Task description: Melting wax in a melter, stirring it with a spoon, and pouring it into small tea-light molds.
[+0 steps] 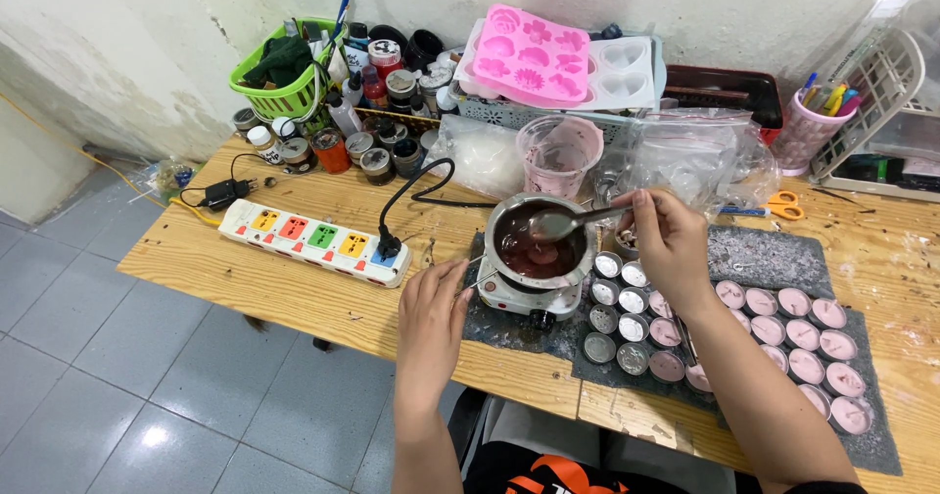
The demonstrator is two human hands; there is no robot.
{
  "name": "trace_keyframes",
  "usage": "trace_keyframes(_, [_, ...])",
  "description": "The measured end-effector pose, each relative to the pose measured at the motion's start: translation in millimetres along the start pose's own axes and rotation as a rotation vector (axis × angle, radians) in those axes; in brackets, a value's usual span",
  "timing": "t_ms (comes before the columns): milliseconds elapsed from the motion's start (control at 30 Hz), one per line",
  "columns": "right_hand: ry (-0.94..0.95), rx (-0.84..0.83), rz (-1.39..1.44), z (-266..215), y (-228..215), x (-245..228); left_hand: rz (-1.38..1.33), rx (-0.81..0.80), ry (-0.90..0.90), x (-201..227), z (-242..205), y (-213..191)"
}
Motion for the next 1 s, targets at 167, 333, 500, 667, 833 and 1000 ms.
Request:
trace_keyframes(167, [-0.533,-0.062,-0.305,-11,0,-52,-0.008,0.011,0.008,3,-1,-3])
trace_keyframes(333, [-0.678,-0.178,-0.396,-20,12,-73,-0.015,0.015,0.005,2,-1,-1])
trace_keyframes(500, [-0.64,-0.28,-0.431,-22,32,-69,0.012,0.008,0.012,1,0,1])
trace_keyframes(667, [-0.679,-0.273,-0.423,-28,37,-73,0.016,0.001,0.009,0,3,-1])
trace_keyframes(833, [-0.583,-0.334,-0.354,-24,30,-69,0.034,-0.021,-0.01,-9,10,4])
trace_keyframes(1000, [-0.701,-0.253,-0.519,-28,32,-64,0.004,-0.054,-0.01,-12,14,5])
Point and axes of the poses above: each hand's wrist, its own z-axis towards the middle knuckle, its own y-axis out of the palm, x = y × z, the point moved 8 cm from there along z, towards the middle knuckle, and after that the axes turned 2 degrees about z, right-handed, at the moved point
